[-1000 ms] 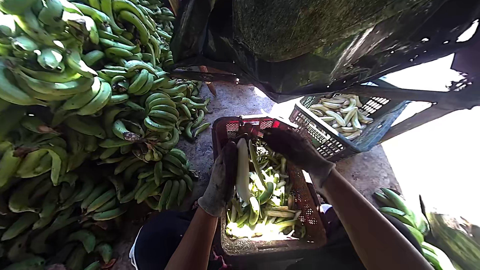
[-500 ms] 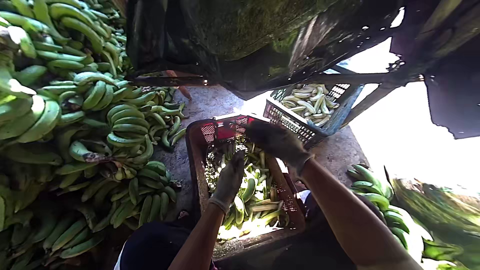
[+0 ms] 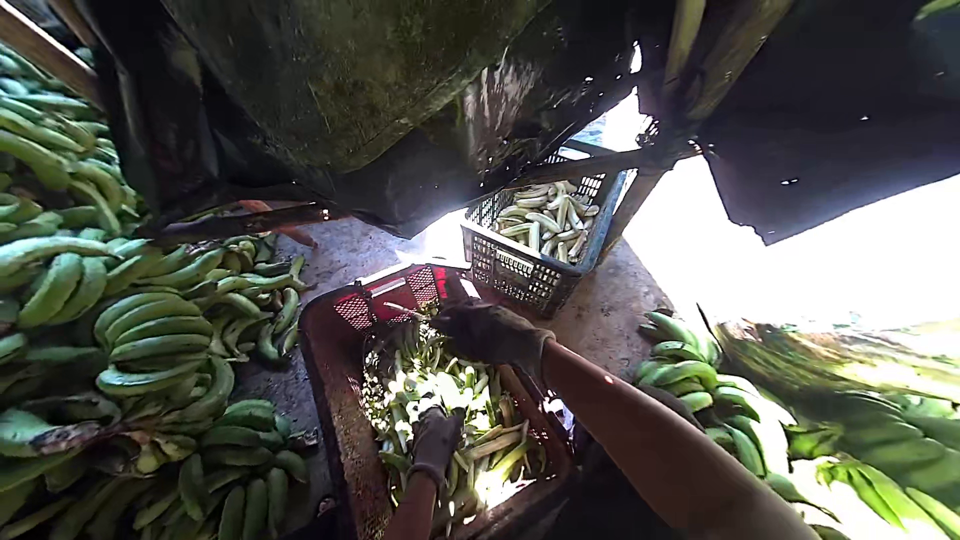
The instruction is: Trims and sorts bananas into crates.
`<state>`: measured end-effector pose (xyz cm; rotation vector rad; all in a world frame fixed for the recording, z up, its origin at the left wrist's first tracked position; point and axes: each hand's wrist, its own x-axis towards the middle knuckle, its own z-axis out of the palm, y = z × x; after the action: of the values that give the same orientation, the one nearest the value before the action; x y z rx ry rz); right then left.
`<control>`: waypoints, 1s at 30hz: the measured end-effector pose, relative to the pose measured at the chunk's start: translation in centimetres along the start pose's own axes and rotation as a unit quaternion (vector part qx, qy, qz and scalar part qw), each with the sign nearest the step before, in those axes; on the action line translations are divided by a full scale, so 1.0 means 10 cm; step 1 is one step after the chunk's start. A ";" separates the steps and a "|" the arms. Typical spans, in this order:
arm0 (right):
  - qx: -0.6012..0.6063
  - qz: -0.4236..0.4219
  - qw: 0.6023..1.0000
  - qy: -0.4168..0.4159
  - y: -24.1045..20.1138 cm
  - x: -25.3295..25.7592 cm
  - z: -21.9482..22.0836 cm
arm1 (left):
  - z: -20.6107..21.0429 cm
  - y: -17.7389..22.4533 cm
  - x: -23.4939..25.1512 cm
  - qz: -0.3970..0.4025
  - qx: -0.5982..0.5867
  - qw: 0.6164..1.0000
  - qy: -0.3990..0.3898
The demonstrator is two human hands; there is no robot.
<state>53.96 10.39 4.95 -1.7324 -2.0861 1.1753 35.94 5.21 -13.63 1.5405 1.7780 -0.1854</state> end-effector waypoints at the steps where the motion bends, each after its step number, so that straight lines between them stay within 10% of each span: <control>1: 0.032 0.003 0.999 -0.032 0.00 0.01 0.05 | -0.13 0.01 -0.09 0.046 -0.048 0.997 0.044; 6: 0.198 -0.004 0.978 -0.060 -0.24 -0.06 0.22 | -0.87 0.19 -0.56 0.258 0.017 0.936 0.238; 11: 0.225 -0.054 0.962 0.145 -0.51 -0.13 0.18 | -1.47 0.09 -0.67 0.288 -0.104 0.901 0.308; 14: 0.306 -0.104 0.931 0.170 -0.62 -0.14 0.18 | -1.62 0.04 -0.88 0.249 -0.459 0.837 0.165; 16: 0.323 -0.162 0.927 0.099 -0.66 -0.13 0.25 | -1.59 -0.02 -0.85 0.237 -0.665 0.708 -0.010; 18: 0.223 -0.147 0.962 0.053 -0.69 -0.10 0.28 | -1.56 -0.03 -0.75 0.262 -0.737 0.623 -0.028; 25: 0.265 -0.095 0.942 0.184 -0.71 -0.10 0.49 | -1.75 -0.11 -0.73 0.300 -0.585 0.703 0.270; 30: 0.114 0.147 0.975 -0.123 -0.65 -0.07 0.40 | -1.84 -0.20 -0.85 0.385 -0.631 0.646 0.188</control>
<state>46.88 7.96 6.82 -1.9112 -1.7620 1.7195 25.87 8.35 3.81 1.0322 0.8028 1.5629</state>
